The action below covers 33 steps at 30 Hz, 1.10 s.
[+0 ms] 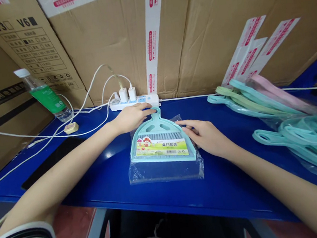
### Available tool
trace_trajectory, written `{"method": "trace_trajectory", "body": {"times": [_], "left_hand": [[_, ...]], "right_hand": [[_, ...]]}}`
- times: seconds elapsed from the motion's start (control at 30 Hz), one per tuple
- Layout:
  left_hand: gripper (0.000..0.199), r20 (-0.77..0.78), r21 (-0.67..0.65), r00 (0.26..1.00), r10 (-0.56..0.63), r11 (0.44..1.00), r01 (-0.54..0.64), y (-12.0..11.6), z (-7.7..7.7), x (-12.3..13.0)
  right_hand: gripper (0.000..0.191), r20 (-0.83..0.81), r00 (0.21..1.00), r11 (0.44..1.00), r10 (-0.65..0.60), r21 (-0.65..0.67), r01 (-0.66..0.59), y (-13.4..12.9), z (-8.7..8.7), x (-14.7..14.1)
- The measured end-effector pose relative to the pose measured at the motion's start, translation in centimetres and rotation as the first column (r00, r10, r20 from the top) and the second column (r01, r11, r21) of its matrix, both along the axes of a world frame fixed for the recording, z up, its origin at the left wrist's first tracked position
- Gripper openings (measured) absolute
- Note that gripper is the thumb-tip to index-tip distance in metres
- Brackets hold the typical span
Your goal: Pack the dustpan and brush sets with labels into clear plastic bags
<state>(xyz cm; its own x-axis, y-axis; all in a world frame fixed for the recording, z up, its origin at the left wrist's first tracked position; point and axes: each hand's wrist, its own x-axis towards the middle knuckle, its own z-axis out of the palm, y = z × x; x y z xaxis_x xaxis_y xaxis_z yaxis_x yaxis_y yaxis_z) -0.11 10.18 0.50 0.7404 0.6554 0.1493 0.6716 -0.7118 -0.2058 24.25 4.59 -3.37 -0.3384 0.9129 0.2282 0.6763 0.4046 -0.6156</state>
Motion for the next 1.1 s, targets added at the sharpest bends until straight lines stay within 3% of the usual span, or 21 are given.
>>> {"method": "trace_trajectory", "body": {"times": [0.2,0.7,0.9,1.1], "left_hand": [[0.029,-0.117,-0.037,0.992,-0.038,0.999,0.034,2.3,0.0,1.4],[0.024,-0.162,0.022,0.986,-0.030,0.999,0.034,1.8,0.4,1.2],[0.032,-0.076,0.050,0.997,-0.018,0.998,0.022,-1.9,0.4,-0.5],[0.037,0.116,-0.172,0.984,-0.132,0.973,0.151,-6.6,0.7,-2.5]], "right_hand": [[0.043,-0.074,0.997,0.990,-0.009,-0.144,-0.002,-0.2,0.4,-0.1],[0.042,-0.077,0.996,0.989,-0.038,-0.143,0.026,-0.3,0.4,0.0],[0.041,-0.089,0.993,0.978,-0.073,-0.202,0.054,-0.6,1.1,-0.1],[0.045,0.018,0.998,0.967,-0.063,-0.245,0.066,-1.0,1.9,0.6]]}}
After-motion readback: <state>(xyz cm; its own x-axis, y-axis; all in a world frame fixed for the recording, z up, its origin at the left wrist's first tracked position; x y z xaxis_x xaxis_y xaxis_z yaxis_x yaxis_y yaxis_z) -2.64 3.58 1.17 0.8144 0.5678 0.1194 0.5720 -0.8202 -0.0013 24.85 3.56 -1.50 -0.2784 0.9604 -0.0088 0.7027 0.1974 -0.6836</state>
